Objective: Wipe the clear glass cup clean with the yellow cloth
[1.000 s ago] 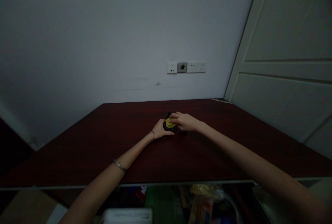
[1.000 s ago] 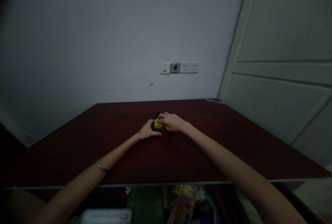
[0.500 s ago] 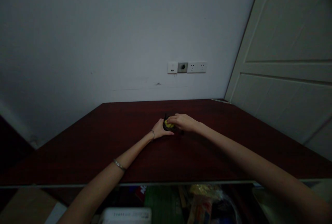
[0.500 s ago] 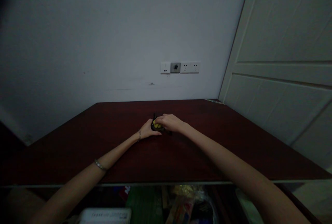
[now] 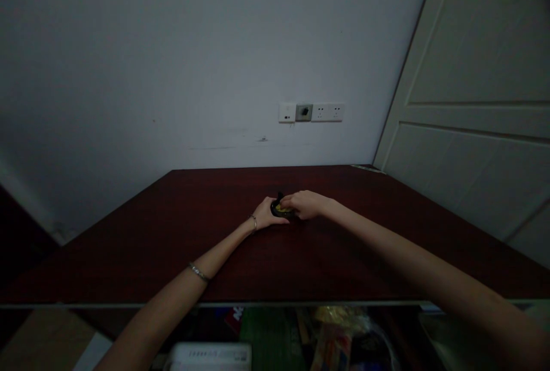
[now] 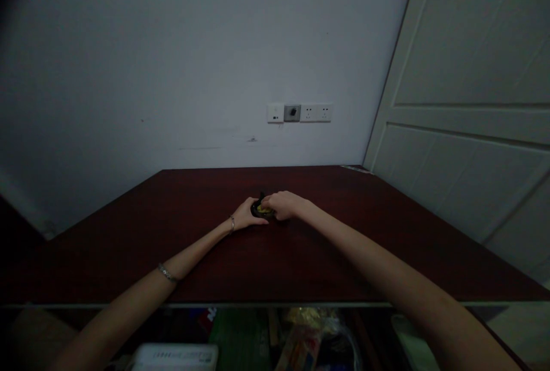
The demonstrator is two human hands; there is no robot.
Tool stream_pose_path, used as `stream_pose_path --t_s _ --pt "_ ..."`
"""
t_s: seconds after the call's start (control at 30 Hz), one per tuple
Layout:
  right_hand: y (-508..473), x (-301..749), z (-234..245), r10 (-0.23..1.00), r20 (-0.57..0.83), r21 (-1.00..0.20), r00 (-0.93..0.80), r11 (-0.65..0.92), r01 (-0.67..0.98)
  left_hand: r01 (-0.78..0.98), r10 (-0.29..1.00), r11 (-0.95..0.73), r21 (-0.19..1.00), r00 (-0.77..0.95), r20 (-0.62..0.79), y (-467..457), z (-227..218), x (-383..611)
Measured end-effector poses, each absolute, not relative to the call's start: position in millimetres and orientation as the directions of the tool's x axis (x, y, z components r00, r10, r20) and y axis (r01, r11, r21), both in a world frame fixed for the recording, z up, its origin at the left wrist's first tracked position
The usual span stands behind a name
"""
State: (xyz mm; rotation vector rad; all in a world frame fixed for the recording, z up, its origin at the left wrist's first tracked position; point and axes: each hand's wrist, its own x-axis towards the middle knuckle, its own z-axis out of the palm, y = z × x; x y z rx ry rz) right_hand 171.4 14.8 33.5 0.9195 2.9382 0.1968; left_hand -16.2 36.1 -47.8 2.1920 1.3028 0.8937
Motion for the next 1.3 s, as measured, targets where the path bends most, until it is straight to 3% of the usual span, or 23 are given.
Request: stream_pose_path --t_s 0.17,0.27,0.57,0.83,1.03,1.2,1.27,1.3 --pt "14.8 172.0 39.0 0.472 0.022 -0.018 -0.881 0.881 0.472 0.616 0.887 -0.46 0.64 0.349 0.303 35.0 -46.2 -15.4" --pt "16.2 171.3 39.0 0.466 0.023 -0.046 -0.884 0.884 0.465 0.619 0.883 -0.468 0.63 0.359 0.303 34.3 -45.3 -14.7" --pt "22.7 166.3 36.9 0.579 -0.11 0.215 -0.808 0.808 0.549 0.645 0.883 -0.47 0.603 0.352 0.312 37.2 -48.4 -15.3" --pt "18.2 150.1 44.8 0.703 -0.17 0.21 -0.69 0.71 0.672 0.66 0.866 -0.5 0.56 0.379 0.327 34.9 -41.4 -16.5" --pt "21.8 133.7 47.9 0.778 -0.179 0.082 -0.603 0.622 0.779 0.669 0.877 -0.48 0.567 0.363 0.314 35.6 -42.6 -16.5" --pt "25.9 133.0 49.9 0.761 -0.174 -0.017 -0.625 0.632 0.774 0.656 0.876 -0.483 0.58 0.366 0.315 32.7 -40.5 -16.3" --pt "26.9 141.2 48.9 0.743 -0.16 -0.131 -0.649 0.636 0.76 0.674 0.881 -0.473 0.567 0.356 0.311 32.9 -40.9 -16.9" --pt "27.4 147.1 47.5 0.732 -0.151 -0.243 -0.664 0.623 0.743 0.683 0.883 -0.469 0.561 0.354 0.307 33.2 -41.5 -17.3"
